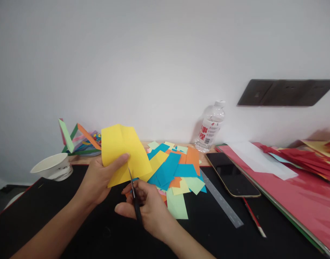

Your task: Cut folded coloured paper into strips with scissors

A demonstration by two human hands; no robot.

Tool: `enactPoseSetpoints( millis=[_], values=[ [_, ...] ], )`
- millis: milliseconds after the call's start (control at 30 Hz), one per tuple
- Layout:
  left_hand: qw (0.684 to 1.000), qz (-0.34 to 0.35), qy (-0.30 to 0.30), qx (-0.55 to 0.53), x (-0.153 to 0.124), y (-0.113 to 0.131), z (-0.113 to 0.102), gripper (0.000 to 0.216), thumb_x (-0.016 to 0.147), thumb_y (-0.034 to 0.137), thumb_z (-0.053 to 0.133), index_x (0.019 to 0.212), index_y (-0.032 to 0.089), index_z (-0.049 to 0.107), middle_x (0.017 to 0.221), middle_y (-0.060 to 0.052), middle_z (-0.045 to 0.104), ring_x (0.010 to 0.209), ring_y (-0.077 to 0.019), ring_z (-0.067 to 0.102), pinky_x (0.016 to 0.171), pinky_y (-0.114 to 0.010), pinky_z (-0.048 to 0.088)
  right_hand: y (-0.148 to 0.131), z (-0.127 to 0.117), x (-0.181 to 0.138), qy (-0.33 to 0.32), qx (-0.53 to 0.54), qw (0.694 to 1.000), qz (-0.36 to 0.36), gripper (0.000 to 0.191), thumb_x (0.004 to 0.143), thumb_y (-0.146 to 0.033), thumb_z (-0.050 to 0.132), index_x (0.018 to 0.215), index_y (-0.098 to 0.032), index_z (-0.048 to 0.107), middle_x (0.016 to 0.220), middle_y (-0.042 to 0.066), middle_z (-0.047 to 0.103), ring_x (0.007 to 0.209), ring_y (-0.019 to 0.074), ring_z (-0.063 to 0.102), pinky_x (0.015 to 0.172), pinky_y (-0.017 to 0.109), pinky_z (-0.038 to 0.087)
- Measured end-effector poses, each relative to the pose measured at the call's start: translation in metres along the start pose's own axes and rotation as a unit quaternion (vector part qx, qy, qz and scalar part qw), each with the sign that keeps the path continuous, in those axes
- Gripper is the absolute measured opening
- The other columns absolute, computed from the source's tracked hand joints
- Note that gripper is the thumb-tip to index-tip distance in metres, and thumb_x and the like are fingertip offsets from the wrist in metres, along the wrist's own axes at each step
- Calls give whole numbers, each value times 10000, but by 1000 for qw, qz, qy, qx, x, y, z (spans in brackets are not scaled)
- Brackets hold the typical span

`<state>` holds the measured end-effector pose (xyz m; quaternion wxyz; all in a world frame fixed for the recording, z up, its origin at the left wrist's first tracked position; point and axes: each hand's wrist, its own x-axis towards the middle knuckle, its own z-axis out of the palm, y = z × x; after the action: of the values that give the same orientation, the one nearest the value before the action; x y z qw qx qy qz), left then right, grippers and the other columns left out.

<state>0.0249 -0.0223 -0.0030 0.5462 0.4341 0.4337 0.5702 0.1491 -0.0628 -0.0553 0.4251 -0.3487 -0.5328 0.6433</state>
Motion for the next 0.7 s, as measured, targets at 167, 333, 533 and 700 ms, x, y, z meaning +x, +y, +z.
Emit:
enactPoseSetpoints(
  millis=[167, 333, 533, 700],
  values=[
    [1000, 5, 2, -2, -1, 0, 0, 320, 617, 316, 807, 857, 117, 735, 861, -116, 758, 737, -240, 707, 642, -289, 567, 2, 0, 0, -1, 7, 1000, 8, 534, 548, -545, 822, 826, -192, 533, 618, -58, 446, 542, 108, 369, 523, 259, 265],
    [1000, 12, 0, 0, 1, -1, 0, 291, 628, 308, 804, 845, 127, 737, 846, -97, 758, 718, -218, 703, 623, -264, 566, 2, 0, 1, 2, 2, 1000, 6, 530, 569, -573, 795, 814, -189, 524, 610, -59, 434, 536, 102, 355, 518, 259, 254],
    [1000, 14, -5, 0, 0, -2, -1, 270, 641, 309, 799, 837, 133, 739, 832, -87, 756, 723, -207, 700, 629, -254, 566, 1, 0, 1, 1, 3, 1000, 6, 525, 564, -565, 803, 804, -192, 521, 594, -67, 420, 525, 96, 349, 499, 248, 259],
    [1000, 14, -5, 1, 0, -2, -1, 279, 644, 310, 798, 850, 130, 740, 849, -93, 756, 731, -210, 699, 640, -258, 566, 2, 0, 1, 1, 2, 1000, -2, 519, 588, -583, 780, 795, -187, 516, 569, -76, 402, 502, 84, 328, 478, 239, 253]
  ],
)
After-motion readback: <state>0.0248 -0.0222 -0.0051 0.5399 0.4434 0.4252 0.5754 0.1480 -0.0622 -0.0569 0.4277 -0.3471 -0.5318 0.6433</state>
